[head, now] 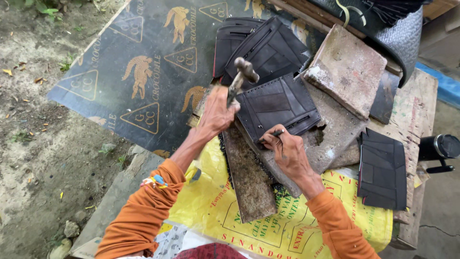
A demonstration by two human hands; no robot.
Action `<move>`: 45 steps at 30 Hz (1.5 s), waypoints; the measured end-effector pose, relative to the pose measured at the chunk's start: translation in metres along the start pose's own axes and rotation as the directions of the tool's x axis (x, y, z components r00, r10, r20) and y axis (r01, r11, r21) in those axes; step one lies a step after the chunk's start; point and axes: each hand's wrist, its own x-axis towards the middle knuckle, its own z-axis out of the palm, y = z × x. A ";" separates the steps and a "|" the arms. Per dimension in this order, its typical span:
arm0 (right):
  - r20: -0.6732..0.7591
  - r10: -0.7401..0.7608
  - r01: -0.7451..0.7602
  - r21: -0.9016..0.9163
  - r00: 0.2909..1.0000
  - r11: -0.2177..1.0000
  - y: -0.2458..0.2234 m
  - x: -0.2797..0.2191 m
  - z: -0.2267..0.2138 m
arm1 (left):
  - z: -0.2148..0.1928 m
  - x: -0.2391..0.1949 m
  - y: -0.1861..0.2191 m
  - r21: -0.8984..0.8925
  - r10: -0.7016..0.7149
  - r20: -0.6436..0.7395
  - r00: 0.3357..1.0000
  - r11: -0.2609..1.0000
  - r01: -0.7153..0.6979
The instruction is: The person uses a hammer and a metal punch to drive fasteners into black leather pouches placed on a wooden block. They repeatedly position the punch, strike it with the hammer, and adjust the pouches to continue fastening along the edges.
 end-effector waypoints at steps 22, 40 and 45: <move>-0.018 -0.067 0.064 -0.143 0.998 0.988 -0.009 0.003 0.003 | -0.113 -0.054 0.105 -0.048 -0.004 0.345 0.939 0.999 0.022; 0.030 -0.190 0.186 -0.409 0.981 0.893 -0.004 0.006 0.005 | -0.093 -0.041 0.128 -0.292 0.145 0.263 0.954 0.954 -0.064; 0.027 -0.229 0.221 -0.397 0.973 0.891 -0.004 0.007 0.005 | -0.100 -0.025 0.134 0.044 0.150 0.450 0.880 0.981 -0.190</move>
